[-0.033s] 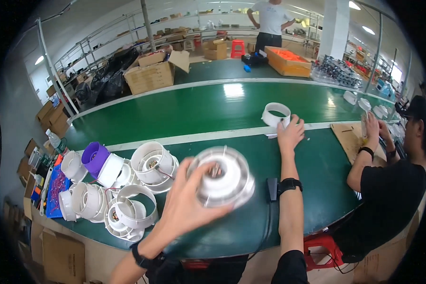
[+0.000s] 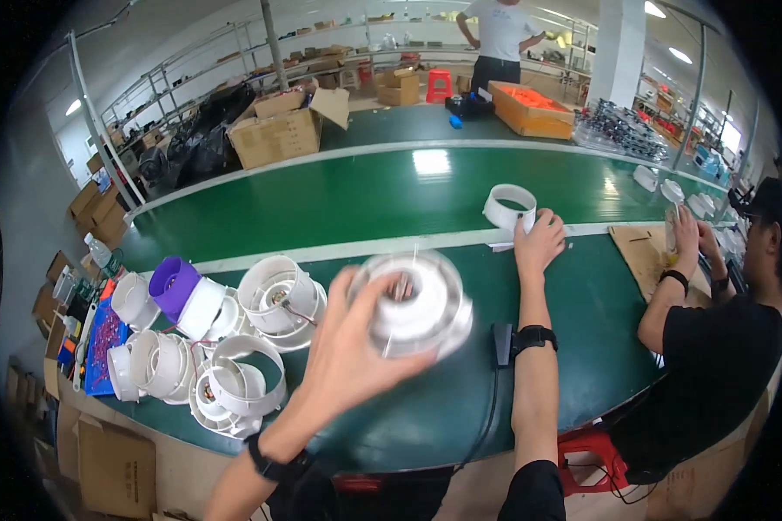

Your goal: Assembling white plastic housing components for electronic devices on a production line.

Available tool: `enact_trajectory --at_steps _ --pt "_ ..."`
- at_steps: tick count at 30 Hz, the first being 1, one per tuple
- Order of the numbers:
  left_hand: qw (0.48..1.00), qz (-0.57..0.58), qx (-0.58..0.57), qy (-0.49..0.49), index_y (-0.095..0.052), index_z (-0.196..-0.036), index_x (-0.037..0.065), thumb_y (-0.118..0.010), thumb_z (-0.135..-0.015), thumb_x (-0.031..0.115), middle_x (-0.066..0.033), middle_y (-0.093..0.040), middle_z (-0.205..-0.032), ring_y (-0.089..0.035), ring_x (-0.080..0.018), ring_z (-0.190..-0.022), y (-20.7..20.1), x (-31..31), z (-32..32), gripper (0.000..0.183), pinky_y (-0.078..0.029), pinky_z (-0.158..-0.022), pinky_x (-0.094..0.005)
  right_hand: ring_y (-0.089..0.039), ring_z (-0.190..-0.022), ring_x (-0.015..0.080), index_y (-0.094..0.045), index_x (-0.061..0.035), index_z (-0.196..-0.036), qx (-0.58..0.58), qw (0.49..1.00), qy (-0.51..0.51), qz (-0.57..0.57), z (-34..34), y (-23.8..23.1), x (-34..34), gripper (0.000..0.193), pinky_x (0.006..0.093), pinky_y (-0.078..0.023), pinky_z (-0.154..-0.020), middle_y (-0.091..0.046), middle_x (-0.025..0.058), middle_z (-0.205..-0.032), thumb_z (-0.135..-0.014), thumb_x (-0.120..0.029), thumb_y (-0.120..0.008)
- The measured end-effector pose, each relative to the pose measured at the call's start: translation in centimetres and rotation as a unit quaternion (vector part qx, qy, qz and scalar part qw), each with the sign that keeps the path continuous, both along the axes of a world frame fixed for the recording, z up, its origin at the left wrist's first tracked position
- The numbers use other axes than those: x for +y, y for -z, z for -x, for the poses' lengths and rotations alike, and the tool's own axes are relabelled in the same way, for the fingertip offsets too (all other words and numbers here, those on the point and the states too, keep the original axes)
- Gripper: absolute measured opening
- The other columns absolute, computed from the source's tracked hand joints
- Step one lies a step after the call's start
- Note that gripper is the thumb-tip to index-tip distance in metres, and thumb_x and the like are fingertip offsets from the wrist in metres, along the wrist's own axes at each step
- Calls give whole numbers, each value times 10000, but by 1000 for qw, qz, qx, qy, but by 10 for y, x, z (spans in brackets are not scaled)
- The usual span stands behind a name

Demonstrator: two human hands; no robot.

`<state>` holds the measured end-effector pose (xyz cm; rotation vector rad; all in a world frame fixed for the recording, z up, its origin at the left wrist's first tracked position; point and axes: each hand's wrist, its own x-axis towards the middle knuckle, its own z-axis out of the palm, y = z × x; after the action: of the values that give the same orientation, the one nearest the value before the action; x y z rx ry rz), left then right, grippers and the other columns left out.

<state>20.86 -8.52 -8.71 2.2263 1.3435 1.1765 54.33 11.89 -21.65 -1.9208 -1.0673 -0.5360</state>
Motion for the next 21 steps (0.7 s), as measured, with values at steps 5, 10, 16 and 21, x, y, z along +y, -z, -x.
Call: enact_trajectory --at_steps 5,10,16,21 --pt "991 27 19 -130 -541 -1314 169 -854 -610 426 -224 -428 -1324 -536 -435 -1148 19 135 -91 813 -495 -931 -478 -624 -876 345 -572 -62 -880 65 993 -95 -13 -5 -6 -8 167 496 -468 -721 -635 133 -849 -820 -200 -644" --pt "966 124 69 -217 -578 -1275 271 -870 -580 474 -198 -426 -1310 -556 -438 -1095 79 257 -124 780 -502 -927 -474 -632 -615 329 -620 -5 -793 168 924 -343 9 -1 19 -9 242 415 -483 -589 -624 163 -644 -853 -239 -641" --pt "988 -69 26 -134 -574 -1208 56 -822 -655 209 -199 -540 -1248 -492 -392 -1214 100 294 -112 626 -432 -1014 -458 -646 -649 310 -655 -12 -757 98 925 -343 128 19 14 -3 322 420 -484 -615 -644 169 -690 -868 -312 -611" --pt "966 38 199 161 -676 -1013 33 -711 -696 251 -212 -699 -982 -684 -373 -913 54 247 -140 386 -555 -765 -469 -477 -531 139 -545 45 -659 119 911 -369 139 -13 26 16 390 383 -367 -509 -487 113 -532 -898 -261 -579"
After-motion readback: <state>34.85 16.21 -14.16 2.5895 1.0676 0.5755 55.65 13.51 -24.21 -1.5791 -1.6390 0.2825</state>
